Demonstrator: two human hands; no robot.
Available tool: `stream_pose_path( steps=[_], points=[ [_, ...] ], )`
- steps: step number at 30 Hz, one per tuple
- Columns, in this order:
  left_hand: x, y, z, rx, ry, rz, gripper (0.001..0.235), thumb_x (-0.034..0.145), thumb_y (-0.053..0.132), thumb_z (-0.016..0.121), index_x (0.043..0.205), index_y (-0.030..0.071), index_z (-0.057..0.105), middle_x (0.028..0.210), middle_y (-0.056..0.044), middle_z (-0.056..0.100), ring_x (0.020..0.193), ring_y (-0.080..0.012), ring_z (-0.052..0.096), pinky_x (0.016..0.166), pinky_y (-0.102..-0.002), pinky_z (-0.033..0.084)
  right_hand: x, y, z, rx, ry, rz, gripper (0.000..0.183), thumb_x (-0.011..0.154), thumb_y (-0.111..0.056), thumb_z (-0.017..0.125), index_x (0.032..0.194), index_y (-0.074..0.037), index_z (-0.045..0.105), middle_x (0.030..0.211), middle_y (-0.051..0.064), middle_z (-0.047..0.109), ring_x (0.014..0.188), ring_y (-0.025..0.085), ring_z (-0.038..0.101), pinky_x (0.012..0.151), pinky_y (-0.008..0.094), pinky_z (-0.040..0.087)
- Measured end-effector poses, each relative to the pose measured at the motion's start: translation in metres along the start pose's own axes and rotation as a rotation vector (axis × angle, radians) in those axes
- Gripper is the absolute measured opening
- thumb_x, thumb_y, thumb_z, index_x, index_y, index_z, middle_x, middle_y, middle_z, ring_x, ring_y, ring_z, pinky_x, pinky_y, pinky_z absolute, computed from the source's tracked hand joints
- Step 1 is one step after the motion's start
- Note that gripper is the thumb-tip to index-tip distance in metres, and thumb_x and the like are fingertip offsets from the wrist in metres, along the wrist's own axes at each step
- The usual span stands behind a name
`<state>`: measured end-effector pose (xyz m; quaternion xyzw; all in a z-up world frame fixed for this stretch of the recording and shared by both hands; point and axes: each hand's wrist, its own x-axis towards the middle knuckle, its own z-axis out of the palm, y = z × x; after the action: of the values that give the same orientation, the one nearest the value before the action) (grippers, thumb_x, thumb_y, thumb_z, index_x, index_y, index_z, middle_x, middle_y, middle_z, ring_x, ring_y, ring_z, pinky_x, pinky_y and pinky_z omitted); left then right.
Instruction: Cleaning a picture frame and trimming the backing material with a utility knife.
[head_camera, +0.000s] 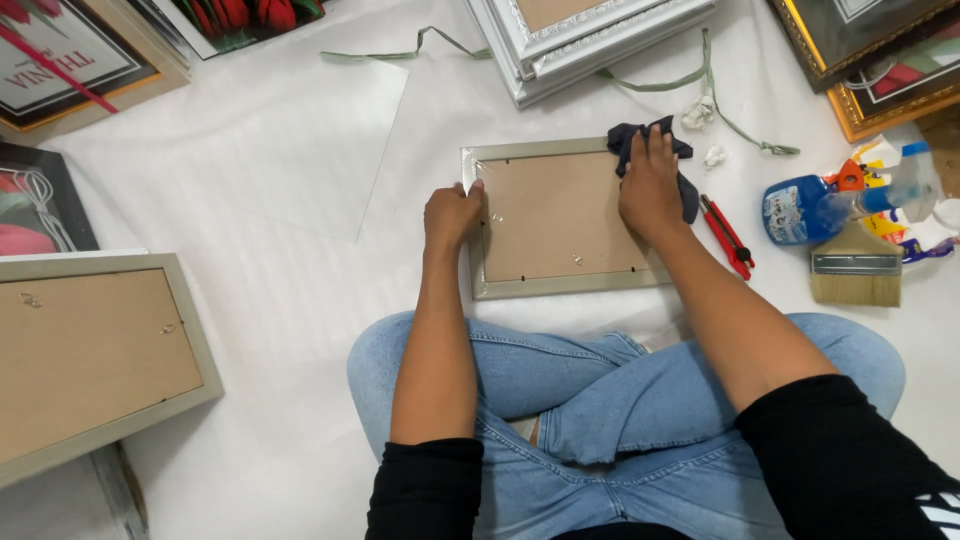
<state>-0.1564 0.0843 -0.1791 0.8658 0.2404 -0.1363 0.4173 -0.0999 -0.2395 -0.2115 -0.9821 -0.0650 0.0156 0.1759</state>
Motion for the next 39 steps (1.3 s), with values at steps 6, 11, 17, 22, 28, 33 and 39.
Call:
stream_pose_path(
  steps=[6,11,17,22,28,33,39],
  points=[
    [-0.004,0.012,-0.008,-0.036,-0.010,-0.001,0.080,0.092,0.063,0.052,0.132,-0.005,0.065,0.127,-0.027,0.068,0.126,-0.0488,0.060,0.105,-0.059,0.047,-0.031,-0.083,0.037,0.098,0.008,-0.090,0.059,0.099,-0.005,0.054,0.156,0.004,0.041,0.163,0.032,0.024,0.149,0.056,0.019,0.116,0.070,0.022],
    [-0.010,0.013,-0.010,-0.020,-0.024,0.005,0.079,0.092,0.062,0.052,0.134,-0.005,0.063,0.130,-0.026,0.067,0.128,-0.0472,0.059,0.107,-0.058,0.046,-0.101,-0.164,0.061,0.278,-0.203,-0.349,0.061,0.098,-0.013,0.051,0.158,-0.012,0.042,0.169,0.019,0.023,0.153,0.050,0.014,0.118,0.069,0.017],
    [0.003,-0.002,-0.003,0.020,-0.020,0.026,0.077,0.094,0.059,0.052,0.134,-0.005,0.063,0.127,-0.026,0.069,0.126,-0.0470,0.060,0.105,-0.059,0.048,-0.115,-0.075,0.006,0.325,-0.453,-0.582,0.058,0.098,-0.015,0.059,0.155,-0.025,0.048,0.166,0.016,0.032,0.149,0.049,0.026,0.118,0.063,0.028],
    [-0.011,0.011,-0.010,0.014,-0.003,0.033,0.073,0.095,0.056,0.053,0.132,-0.006,0.064,0.123,-0.028,0.069,0.123,-0.0481,0.062,0.102,-0.059,0.050,-0.100,0.041,-0.028,0.088,-0.427,-0.588,0.058,0.094,-0.016,0.064,0.150,-0.029,0.054,0.166,0.013,0.035,0.147,0.047,0.033,0.116,0.055,0.037],
    [-0.028,0.034,-0.024,0.081,-0.060,0.034,0.085,0.096,0.064,0.044,0.133,-0.011,0.061,0.128,-0.032,0.066,0.126,-0.0505,0.059,0.103,-0.061,0.048,-0.109,0.022,-0.016,-0.077,-0.365,-0.648,0.060,0.098,-0.028,0.058,0.156,-0.035,0.044,0.171,0.002,0.027,0.152,0.046,0.024,0.118,0.058,0.031],
    [-0.031,0.040,-0.027,-0.007,-0.079,0.008,0.093,0.099,0.067,0.033,0.135,-0.015,0.057,0.133,-0.036,0.061,0.131,-0.0525,0.054,0.107,-0.063,0.043,-0.116,-0.095,0.036,0.045,-0.327,-0.758,0.056,0.105,-0.031,0.050,0.160,-0.031,0.038,0.169,0.006,0.027,0.153,0.045,0.019,0.119,0.061,0.023],
    [-0.070,0.080,-0.064,-0.015,-0.173,-0.053,0.102,0.096,0.071,0.013,0.134,-0.012,0.059,0.139,-0.035,0.058,0.139,-0.0513,0.046,0.117,-0.060,0.033,-0.077,-0.166,0.052,0.034,-0.130,-0.584,0.053,0.105,-0.024,0.046,0.157,-0.016,0.040,0.169,0.014,0.024,0.154,0.042,0.021,0.122,0.058,0.022]
  ],
)
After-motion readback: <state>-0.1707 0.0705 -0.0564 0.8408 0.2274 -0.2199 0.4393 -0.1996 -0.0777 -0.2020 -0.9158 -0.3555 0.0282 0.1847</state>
